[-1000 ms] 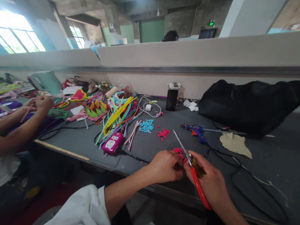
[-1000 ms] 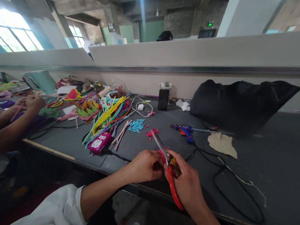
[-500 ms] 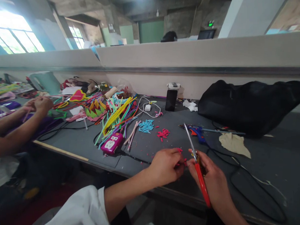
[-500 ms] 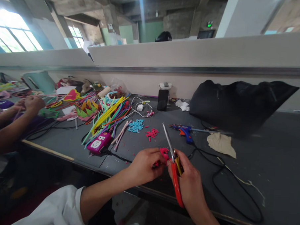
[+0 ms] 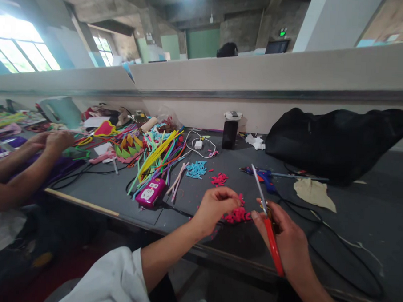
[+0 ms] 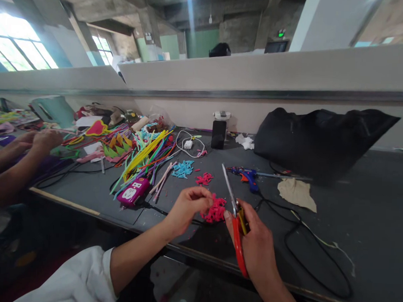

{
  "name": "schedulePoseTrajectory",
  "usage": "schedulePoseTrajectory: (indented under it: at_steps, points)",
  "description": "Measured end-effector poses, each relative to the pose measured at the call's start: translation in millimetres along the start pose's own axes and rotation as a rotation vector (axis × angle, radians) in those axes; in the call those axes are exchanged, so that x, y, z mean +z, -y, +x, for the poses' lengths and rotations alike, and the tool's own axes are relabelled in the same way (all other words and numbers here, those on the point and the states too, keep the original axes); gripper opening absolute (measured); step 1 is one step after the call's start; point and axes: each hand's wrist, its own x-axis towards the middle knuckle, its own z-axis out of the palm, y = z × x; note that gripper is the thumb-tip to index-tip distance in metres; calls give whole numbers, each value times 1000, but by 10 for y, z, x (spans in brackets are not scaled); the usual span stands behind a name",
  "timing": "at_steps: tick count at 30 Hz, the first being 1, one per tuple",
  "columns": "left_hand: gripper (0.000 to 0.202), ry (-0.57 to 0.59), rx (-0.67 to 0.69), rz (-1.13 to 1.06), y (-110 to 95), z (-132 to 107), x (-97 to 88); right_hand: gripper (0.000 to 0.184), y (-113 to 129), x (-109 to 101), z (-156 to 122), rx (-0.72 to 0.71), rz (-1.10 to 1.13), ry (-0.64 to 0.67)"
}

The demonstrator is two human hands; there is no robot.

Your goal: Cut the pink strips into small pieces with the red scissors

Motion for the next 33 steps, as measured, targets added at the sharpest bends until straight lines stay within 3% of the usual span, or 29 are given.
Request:
schedulePoseTrajectory:
  at_steps: [2,5,15,33]
  points:
    - [5,-40,-40,-292,-44,45,-42,38,2,23,-25,-27,-78,13]
    - [7,-62,-6,-471,-80,76,-79,38,5,69,-68,-67,-130,56]
    - [6,-62,54,-507,-80,78,-93,32,-24,114,-98,-118,-200,142]
    - [3,-44,39,-585,-59,78,-67,27,-5,110,-121,-90,-85,191]
